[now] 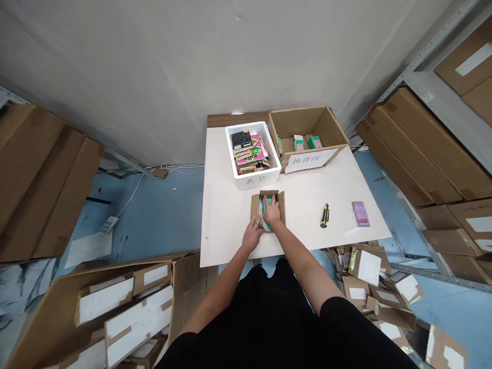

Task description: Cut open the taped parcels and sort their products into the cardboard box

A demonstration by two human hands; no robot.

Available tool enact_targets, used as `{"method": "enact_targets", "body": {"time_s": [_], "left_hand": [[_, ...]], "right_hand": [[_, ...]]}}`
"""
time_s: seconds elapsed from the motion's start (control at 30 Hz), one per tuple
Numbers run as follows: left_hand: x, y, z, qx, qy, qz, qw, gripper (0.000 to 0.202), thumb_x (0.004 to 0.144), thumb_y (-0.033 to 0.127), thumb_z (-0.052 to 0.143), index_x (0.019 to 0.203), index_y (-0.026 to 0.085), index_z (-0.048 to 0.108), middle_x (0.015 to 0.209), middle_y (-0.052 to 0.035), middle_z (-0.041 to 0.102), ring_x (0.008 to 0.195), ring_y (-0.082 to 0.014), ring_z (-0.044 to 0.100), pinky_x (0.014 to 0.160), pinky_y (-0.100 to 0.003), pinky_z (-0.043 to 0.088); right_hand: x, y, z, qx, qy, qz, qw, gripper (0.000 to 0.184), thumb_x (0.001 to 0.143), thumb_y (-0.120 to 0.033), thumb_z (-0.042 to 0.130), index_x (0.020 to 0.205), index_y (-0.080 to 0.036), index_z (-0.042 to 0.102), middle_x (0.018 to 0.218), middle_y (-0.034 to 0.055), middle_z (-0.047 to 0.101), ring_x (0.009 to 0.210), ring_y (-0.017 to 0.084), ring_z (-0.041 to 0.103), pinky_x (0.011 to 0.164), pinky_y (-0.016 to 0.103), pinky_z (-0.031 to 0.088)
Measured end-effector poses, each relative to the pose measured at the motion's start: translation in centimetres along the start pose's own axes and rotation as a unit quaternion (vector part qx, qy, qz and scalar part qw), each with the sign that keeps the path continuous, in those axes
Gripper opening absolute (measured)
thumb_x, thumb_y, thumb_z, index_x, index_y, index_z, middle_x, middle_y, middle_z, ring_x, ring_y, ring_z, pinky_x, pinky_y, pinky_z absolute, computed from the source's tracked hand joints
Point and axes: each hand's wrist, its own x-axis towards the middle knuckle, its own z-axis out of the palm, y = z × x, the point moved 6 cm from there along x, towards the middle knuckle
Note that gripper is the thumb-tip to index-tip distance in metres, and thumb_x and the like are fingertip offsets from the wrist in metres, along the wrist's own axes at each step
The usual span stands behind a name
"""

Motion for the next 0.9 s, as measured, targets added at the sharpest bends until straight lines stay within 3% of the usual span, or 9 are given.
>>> {"method": "enact_targets", "body": {"time_s": [0.17, 0.33, 0.6, 0.77, 0.9], "left_hand": [[0.6, 0.8, -0.3, 0.009, 0.002, -0.013, 1.000, 0.025, 0.104, 0.018, 0.056, 0.103, 0.021, 0.081, 0.178, -0.0055, 0.030, 0.167, -0.0364, 0.019, 0.129, -0.060, 0.036], [0.7, 1.3, -0.9, 0.011, 0.007, -0.026, 1.000, 0.026, 0.101, 0.017, 0.057, 0.103, 0.022, 0.082, 0.178, -0.0045, 0.030, 0.167, -0.0370, 0.020, 0.132, -0.064, 0.026], [-0.5, -0.5, -2.9, 0.012, -0.007, -0.073, 0.997, 0.028, 0.104, 0.016, 0.051, 0.097, 0.021, 0.078, 0.179, -0.0022, 0.030, 0.168, -0.0328, 0.018, 0.132, -0.056, 0.029], [-2.7, -3.5, -5.0, 0.031, 0.015, -0.090, 0.995, 0.026, 0.103, 0.018, 0.053, 0.096, 0.023, 0.078, 0.177, -0.0026, 0.035, 0.166, -0.0359, 0.022, 0.130, -0.058, 0.032], [-5.0, -6.4, -6.6, 0.055, 0.030, -0.128, 0.990, 0.028, 0.102, 0.017, 0.053, 0.097, 0.024, 0.079, 0.177, -0.0017, 0.036, 0.165, -0.0376, 0.025, 0.127, -0.059, 0.035]], "right_hand": [[-2.5, -1.1, -4.3, -0.001, 0.079, -0.029, 0.996, 0.076, 0.084, -0.019, 0.073, 0.157, -0.022, 0.050, 0.182, 0.0148, 0.008, 0.139, 0.042, 0.047, 0.106, 0.050, 0.050], [-4.3, -1.9, -7.8, 0.012, 0.159, -0.046, 0.986, 0.063, 0.088, -0.022, 0.068, 0.149, -0.018, 0.054, 0.179, 0.0164, 0.015, 0.142, 0.040, 0.043, 0.112, 0.050, 0.046], [-6.5, -3.4, -11.6, 0.034, 0.212, -0.081, 0.973, 0.060, 0.096, -0.035, 0.064, 0.153, -0.022, 0.053, 0.176, 0.0138, 0.023, 0.135, 0.040, 0.044, 0.111, 0.051, 0.047], [-6.6, -0.3, -15.0, 0.044, 0.260, -0.068, 0.962, 0.068, 0.094, -0.035, 0.065, 0.158, -0.021, 0.047, 0.173, 0.0168, 0.029, 0.141, 0.043, 0.040, 0.115, 0.057, 0.042], [-5.8, 3.9, -14.6, 0.058, 0.278, -0.040, 0.958, 0.068, 0.092, -0.031, 0.066, 0.157, -0.021, 0.046, 0.173, 0.0179, 0.027, 0.144, 0.042, 0.038, 0.115, 0.057, 0.042]]}}
